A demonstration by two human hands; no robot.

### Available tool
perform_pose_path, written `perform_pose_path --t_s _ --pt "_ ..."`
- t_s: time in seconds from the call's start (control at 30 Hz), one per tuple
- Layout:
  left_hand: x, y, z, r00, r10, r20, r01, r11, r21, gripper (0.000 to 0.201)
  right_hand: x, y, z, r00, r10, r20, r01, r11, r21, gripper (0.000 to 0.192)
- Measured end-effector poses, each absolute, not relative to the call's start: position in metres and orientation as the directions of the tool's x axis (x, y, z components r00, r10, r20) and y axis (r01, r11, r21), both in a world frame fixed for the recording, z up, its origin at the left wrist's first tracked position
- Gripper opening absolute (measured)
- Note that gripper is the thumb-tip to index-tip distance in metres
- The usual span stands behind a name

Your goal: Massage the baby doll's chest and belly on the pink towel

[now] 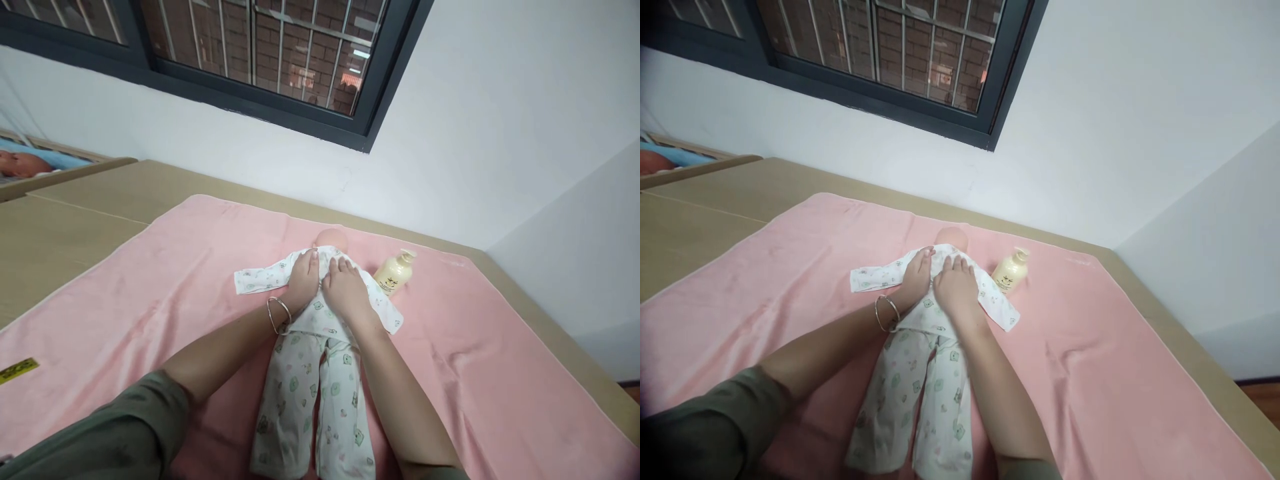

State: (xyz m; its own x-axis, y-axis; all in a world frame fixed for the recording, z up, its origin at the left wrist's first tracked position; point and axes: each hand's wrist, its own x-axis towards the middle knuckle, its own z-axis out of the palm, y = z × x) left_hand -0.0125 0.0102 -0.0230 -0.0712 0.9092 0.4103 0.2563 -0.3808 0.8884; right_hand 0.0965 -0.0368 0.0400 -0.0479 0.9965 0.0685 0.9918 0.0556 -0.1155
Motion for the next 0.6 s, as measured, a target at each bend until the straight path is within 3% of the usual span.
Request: perform_pose_path --t_s 0.13,0.27,0.4,0.5,0.6 --pt "-0.013 0.010 -0.023 -0.059 0.897 0.438 0.266 -0.408 0.873 0.049 0.106 -0.028 0.039 -0.227 0.969 0.094 0.951 0.241 -0.194 0.058" --pt "-0.012 0.010 -0.025 -0.054 0.899 0.435 0.295 -0.402 0.867 0.050 0.123 -0.018 0.038 -0.063 0.994 0.087 0.963 0.084 -0.257 0.059" --pt "-0.012 0.010 -0.027 -0.055 0.900 0.432 0.293 -0.399 0.869 0.049 0.107 -0.034 0.044 0.027 0.999 0.032 0.990 -0.023 -0.138 0.061" --pt "-0.013 0.011 -0.026 -0.036 0.890 0.454 0.303 -0.424 0.854 0.048 0.095 -0.043 0.047 -0.090 0.996 0.009 0.991 0.091 -0.097 0.061" --pt "-0.012 0.013 -0.026 -0.025 0.880 0.475 0.343 -0.439 0.831 0.046 0.102 -0.035 0.043 -0.191 0.982 0.015 0.966 0.190 -0.173 0.060"
